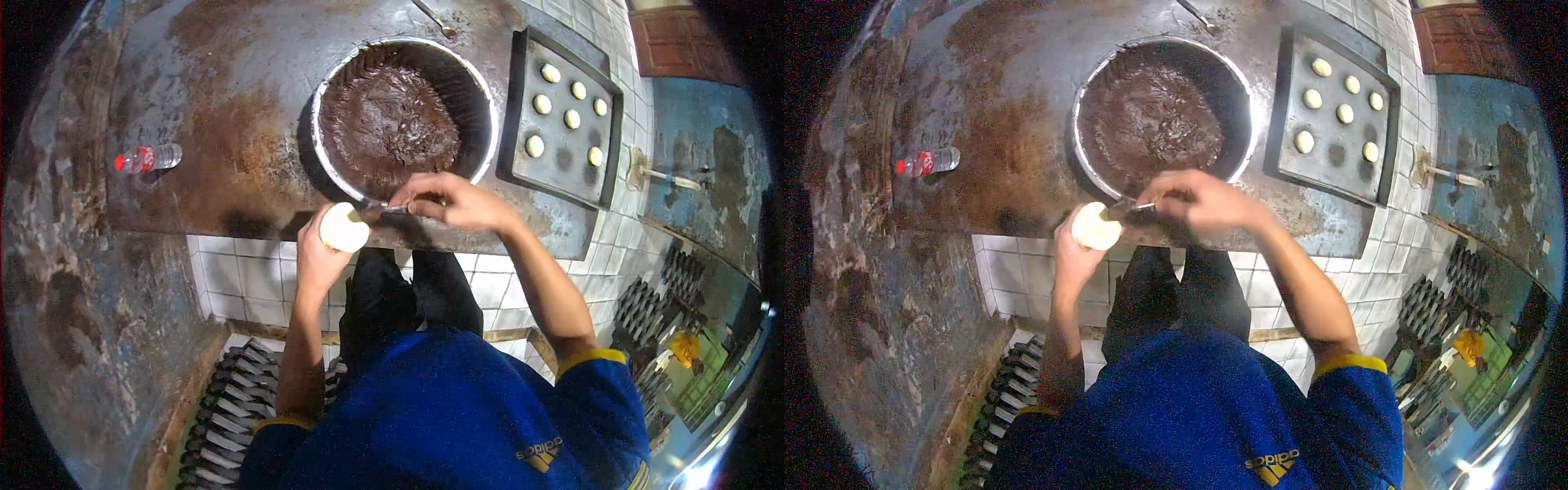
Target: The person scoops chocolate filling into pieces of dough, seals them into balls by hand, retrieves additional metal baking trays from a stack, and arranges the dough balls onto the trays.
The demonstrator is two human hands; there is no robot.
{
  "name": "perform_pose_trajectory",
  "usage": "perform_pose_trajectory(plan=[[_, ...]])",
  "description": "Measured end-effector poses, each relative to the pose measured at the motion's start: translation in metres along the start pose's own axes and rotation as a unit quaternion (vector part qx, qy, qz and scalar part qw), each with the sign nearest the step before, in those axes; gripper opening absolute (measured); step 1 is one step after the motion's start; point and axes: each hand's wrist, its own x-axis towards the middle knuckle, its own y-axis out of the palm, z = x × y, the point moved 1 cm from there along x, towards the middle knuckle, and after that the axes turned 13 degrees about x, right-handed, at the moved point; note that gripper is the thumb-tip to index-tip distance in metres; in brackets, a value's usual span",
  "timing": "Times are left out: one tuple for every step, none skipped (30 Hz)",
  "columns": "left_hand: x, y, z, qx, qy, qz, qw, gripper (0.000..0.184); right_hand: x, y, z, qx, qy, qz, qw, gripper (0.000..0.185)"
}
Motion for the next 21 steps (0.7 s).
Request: perform_pose_trajectory(plan=[[0.004, -0.006, -0.017, -0.009, 0.026, 0.009, 1.000, 0.040, -0.004, 0.018, 0.021, -0.047, -0.018, -0.049, 0.998, 0.025], [0.006, -0.006, -0.022, -0.006, 0.025, 0.006, 1.000, 0.040, -0.009, 0.033, 0.041, -0.057, -0.025, -0.085, 0.994, 0.029], [0.008, -0.005, -0.026, -0.023, 0.046, 0.002, 0.999, 0.040, -0.011, 0.049, 0.040, -0.116, -0.043, -0.120, 0.985, 0.034], [0.010, -0.005, -0.030, -0.041, 0.068, -0.001, 0.997, 0.039, -0.014, 0.063, 0.035, -0.175, -0.060, -0.156, 0.970, 0.040], [0.012, -0.009, -0.035, -0.054, 0.080, -0.017, 0.995, 0.038, -0.018, 0.074, 0.034, -0.177, -0.061, -0.156, 0.970, 0.040], [0.015, -0.011, -0.036, -0.055, 0.083, -0.018, 0.995, 0.038, -0.022, 0.083, 0.033, -0.232, -0.075, -0.195, 0.950, 0.043], [0.018, -0.013, -0.037, -0.041, 0.089, -0.009, 0.995, 0.035, -0.026, 0.089, 0.031, -0.286, -0.090, -0.232, 0.925, 0.047], [0.020, -0.015, -0.038, -0.026, 0.095, 0.000, 0.995, 0.033, -0.030, 0.093, 0.026, -0.288, -0.093, -0.233, 0.924, 0.047], [0.019, -0.016, -0.037, -0.028, 0.090, 0.012, 0.996, 0.031, -0.036, 0.097, 0.019, -0.268, -0.098, -0.262, 0.922, 0.047], [0.019, -0.013, -0.032, -0.026, 0.094, 0.013, 0.995, 0.031, -0.041, 0.102, 0.008, -0.249, -0.102, -0.292, 0.918, 0.047], [0.020, -0.006, -0.022, -0.049, 0.071, -0.008, 0.996, 0.030, -0.048, 0.107, -0.010, -0.205, -0.118, -0.329, 0.914, 0.039], [0.020, 0.004, -0.009, -0.072, 0.048, -0.028, 0.996, 0.029, -0.059, 0.113, -0.032, -0.207, -0.119, -0.335, 0.911, 0.039], [0.018, 0.016, 0.017, -0.116, -0.026, -0.042, 0.992, 0.024, -0.074, 0.117, -0.057, -0.152, -0.081, -0.392, 0.904, 0.027], [0.019, 0.019, 0.032, -0.068, -0.021, -0.059, 0.996, 0.024, -0.092, 0.119, -0.086, -0.097, -0.043, -0.447, 0.888, 0.016], [0.022, 0.013, 0.025, -0.066, -0.037, -0.014, 0.997, 0.026, -0.113, 0.123, -0.124, -0.015, 0.012, -0.518, 0.855, 0.014], [0.021, 0.005, 0.010, -0.062, -0.054, 0.032, 0.996, 0.028, -0.135, 0.124, -0.164, 0.069, 0.066, -0.580, 0.809, 0.014], [0.019, -0.001, -0.007, -0.049, -0.069, 0.049, 0.995, 0.031, -0.160, 0.116, -0.207, 0.074, 0.114, -0.598, 0.790, 0.015], [0.020, 0.002, -0.010, -0.051, -0.063, 0.051, 0.995, 0.031, -0.182, 0.106, -0.232, 0.080, 0.161, -0.613, 0.769, 0.016], [0.020, 0.004, -0.012, -0.052, -0.029, 0.077, 0.995, 0.031, -0.187, 0.088, -0.211, 0.166, 0.231, -0.551, 0.784, 0.022], [0.019, 0.004, -0.015, -0.052, 0.003, 0.103, 0.993, 0.031, -0.200, 0.073, -0.264, -0.005, 0.126, -0.501, 0.857, 0.036], [0.019, 0.004, -0.020, -0.047, 0.006, 0.106, 0.993, 0.031, -0.191, 0.062, -0.238, -0.128, 0.205, -0.465, 0.852, 0.047]])
